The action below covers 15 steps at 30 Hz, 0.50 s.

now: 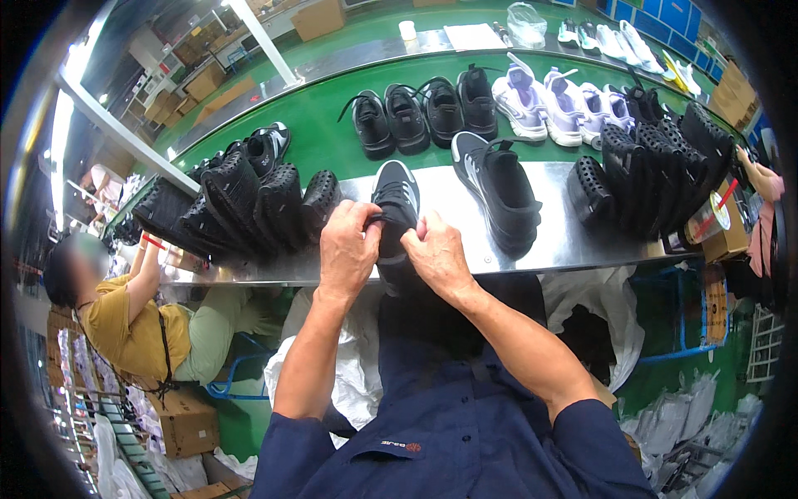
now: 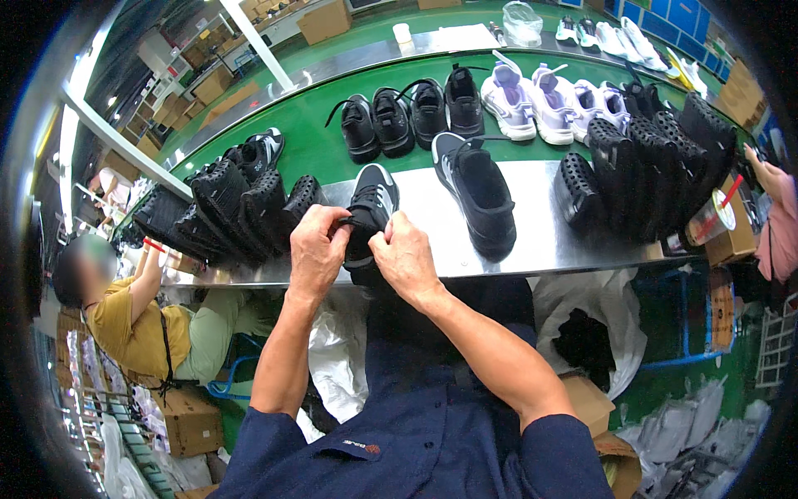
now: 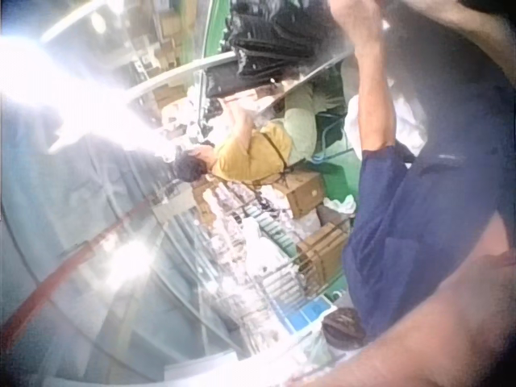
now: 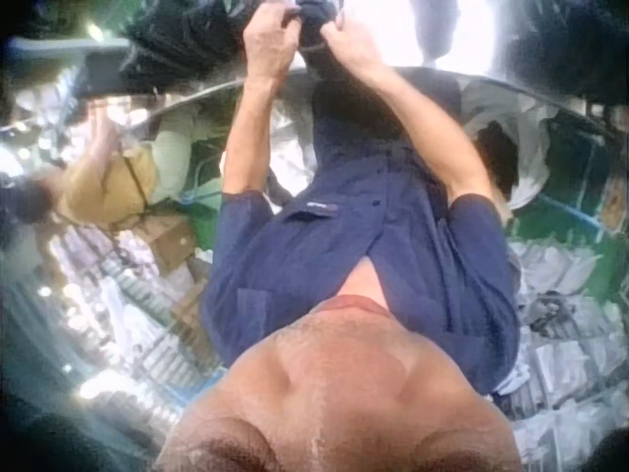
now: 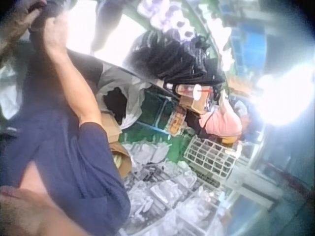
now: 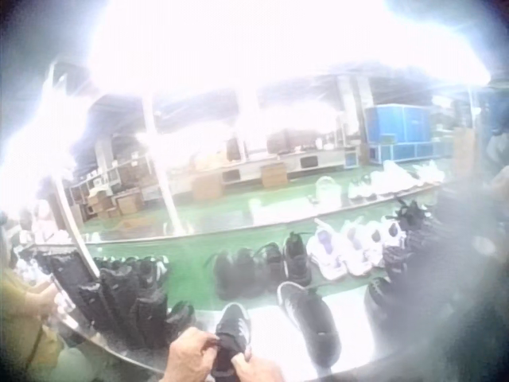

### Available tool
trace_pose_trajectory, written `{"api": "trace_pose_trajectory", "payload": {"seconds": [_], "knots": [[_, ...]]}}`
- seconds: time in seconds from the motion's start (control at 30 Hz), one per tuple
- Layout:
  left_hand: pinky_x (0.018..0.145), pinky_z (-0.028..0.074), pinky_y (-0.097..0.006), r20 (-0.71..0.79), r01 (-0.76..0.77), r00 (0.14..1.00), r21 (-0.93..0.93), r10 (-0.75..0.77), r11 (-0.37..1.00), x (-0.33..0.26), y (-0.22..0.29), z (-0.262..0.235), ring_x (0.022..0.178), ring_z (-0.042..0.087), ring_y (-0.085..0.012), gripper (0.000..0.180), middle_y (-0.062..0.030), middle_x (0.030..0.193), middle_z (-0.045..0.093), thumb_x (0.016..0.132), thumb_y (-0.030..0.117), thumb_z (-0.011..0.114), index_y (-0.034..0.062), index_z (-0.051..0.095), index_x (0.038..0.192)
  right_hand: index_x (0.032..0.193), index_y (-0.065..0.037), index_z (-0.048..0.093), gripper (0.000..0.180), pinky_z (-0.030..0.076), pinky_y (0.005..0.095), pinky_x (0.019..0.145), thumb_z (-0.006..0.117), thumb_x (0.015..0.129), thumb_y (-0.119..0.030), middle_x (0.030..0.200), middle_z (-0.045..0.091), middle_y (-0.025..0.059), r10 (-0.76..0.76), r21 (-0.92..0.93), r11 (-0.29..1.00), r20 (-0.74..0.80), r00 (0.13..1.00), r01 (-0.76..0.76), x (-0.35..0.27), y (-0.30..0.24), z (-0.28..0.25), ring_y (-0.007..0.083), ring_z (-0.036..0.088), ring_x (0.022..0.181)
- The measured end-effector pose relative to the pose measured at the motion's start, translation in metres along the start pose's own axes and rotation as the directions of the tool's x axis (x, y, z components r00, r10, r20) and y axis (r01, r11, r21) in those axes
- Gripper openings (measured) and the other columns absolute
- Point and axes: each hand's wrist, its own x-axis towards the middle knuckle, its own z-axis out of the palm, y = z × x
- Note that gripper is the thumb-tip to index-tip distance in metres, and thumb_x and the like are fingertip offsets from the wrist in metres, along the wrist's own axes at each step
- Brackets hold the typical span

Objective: The person inserts plastic shoe shapers into shoes, fastens their straps, and places the shoes onto the conveyor belt.

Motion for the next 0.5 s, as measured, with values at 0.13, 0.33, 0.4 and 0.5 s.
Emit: {"api": "trace_pose_trajectory", "payload": {"seconds": [0.13,0.33,0.4,0.5], "knots": [[0.08,0.049,-0.041,-0.029,0.002,1.0,0.172,0.003,0.985,-0.014,0.045,-0.015,0.09,0.059,-0.0334,0.029,-0.0142,0.096,0.062,0.082,0.013,0.077,0.003,0.064,0.107,0.089,0.002,0.057,0.03,0.049,0.0426,0.066,0.07,0.092,-0.025,0.079,0.059,0.0195,-0.26,-0.069,0.964,-0.062,0.964,0.256,-0.019,-0.023,-0.059,0.0345,0.06,0.07],[0.082,0.048,-0.042,0.221,-0.115,0.974,0.295,0.049,0.948,-0.033,0.045,0.008,0.093,0.056,-0.033,0.021,-0.0131,0.094,0.059,0.077,-0.002,0.07,0.0047,0.066,0.096,0.094,0.004,0.058,0.03,0.053,0.0357,0.066,0.07,0.082,-0.02,0.085,0.063,0.0157,-0.016,-0.089,0.996,-0.3,0.954,-0.011,0.056,0.02,-0.16,0.0212,0.063,0.076],[0.085,0.046,-0.042,0.184,-0.157,0.98,0.52,0.069,0.84,-0.019,0.039,0.003,0.095,0.055,-0.0333,0.021,-0.0127,0.097,0.06,0.075,0.002,0.073,0.0057,0.067,0.095,0.095,0.004,0.057,0.035,0.054,0.0333,0.055,0.072,0.077,-0.022,0.081,0.063,0.0147,0.311,0.099,0.946,-0.002,0.95,-0.31,0.058,0.027,-0.15,0.0201,0.063,0.065],[0.084,0.047,-0.04,-0.004,-0.123,0.99,0.49,0.143,0.863,0.005,0.076,0.015,0.097,0.058,-0.0319,0.014,-0.0113,0.091,0.063,0.08,0.013,0.075,0.0066,0.069,0.091,0.104,0.005,0.055,0.042,0.056,0.0383,0.067,0.073,0.079,-0.023,0.086,0.064,0.0166,0.283,-0.096,0.952,-0.069,0.957,-0.289,0.037,0.022,-0.127,0.0276,0.065,0.073]]}}
